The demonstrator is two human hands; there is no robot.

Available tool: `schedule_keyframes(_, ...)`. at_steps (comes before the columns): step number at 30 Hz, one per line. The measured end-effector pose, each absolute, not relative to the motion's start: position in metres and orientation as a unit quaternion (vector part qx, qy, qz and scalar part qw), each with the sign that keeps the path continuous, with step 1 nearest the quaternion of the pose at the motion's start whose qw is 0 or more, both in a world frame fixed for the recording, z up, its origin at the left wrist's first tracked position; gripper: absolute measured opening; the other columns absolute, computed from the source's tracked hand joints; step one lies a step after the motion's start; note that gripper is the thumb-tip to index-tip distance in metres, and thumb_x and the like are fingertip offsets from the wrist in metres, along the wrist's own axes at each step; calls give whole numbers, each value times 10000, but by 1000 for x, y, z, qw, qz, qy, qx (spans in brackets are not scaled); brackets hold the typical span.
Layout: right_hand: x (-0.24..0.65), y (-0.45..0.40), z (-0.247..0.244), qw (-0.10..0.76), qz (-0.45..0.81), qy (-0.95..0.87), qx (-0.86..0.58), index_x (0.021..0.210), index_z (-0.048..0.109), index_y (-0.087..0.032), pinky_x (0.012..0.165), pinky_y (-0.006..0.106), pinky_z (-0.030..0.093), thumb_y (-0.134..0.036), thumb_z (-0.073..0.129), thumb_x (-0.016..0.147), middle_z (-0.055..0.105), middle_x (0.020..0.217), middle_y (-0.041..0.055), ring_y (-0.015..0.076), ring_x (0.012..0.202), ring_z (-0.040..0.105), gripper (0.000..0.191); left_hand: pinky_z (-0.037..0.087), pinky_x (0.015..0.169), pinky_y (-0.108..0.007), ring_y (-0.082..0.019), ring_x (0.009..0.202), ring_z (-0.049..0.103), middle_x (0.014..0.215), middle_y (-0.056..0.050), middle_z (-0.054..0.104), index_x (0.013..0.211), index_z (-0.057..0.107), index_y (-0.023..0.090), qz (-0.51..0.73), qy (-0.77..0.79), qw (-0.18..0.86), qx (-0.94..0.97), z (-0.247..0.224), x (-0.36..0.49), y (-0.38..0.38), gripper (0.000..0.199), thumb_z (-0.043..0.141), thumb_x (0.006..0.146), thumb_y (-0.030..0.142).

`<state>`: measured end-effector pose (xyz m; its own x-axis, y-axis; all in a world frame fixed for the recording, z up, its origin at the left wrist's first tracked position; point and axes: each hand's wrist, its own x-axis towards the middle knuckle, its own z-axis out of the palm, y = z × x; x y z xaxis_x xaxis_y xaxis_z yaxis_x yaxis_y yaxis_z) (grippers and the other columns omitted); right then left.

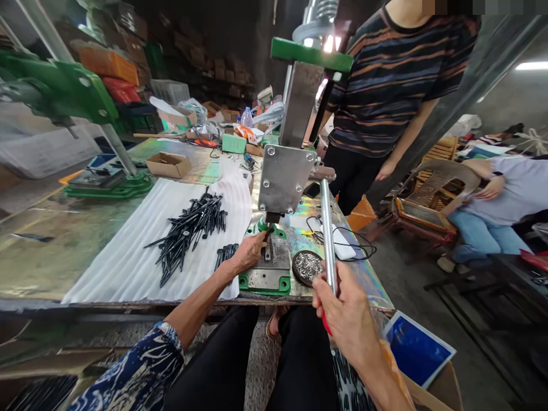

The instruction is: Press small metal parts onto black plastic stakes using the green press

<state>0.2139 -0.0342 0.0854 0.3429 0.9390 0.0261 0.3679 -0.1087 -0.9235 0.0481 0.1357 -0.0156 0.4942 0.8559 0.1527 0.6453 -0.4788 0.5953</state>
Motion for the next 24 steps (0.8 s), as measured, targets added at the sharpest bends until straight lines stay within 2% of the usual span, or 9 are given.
schedule_keyframes(3,218,-43,92,444,307,-508,-672,1037,509,-197,428,223,422,-481,586,842,544,548,-40,126,447,494,353,449,747,-300,-236,914,634,1070,-136,661,1102,507,143,196,458,219,839,-13,49,135,290,411,835,78)
schedule_keyframes(7,219,-44,95,437,325,-498,-675,1057,502,-186,401,217,410,-527,600,826,539,546,-35,130,441,485,424,454,737,-315,-242,884,634,1038,-131,666,1100,504,146,156,454,219,850,-9,49,136,280,430,835,93)
schedule_keyframes(12,215,-43,101,433,341,-486,-678,1063,502,-187,422,216,427,-513,626,820,535,571,-34,130,467,480,425,445,735,-300,-222,876,629,1028,-120,662,1065,502,156,188,479,228,827,-5,52,139,218,395,876,134)
schedule_keyframes(15,216,-43,102,436,365,-472,-674,1060,509,-189,432,215,428,-512,638,818,531,583,-32,129,482,478,424,438,717,-288,-208,826,624,934,-91,670,1015,521,163,227,487,246,807,-1,46,138,191,406,864,141)
schedule_keyframes(19,219,-44,102,448,401,-461,-653,1074,528,-191,463,206,427,-488,654,819,520,585,-31,124,506,467,411,437,630,-258,-163,660,598,739,-26,645,966,552,177,272,545,283,741,2,9,127,179,402,872,207)
schedule_keyframes(24,220,-44,100,477,483,-410,-609,1104,554,-203,448,178,397,-442,709,782,570,718,7,112,553,458,430,432,549,-238,-128,467,541,537,16,581,863,583,145,168,658,294,673,-12,-53,105,157,438,821,191)
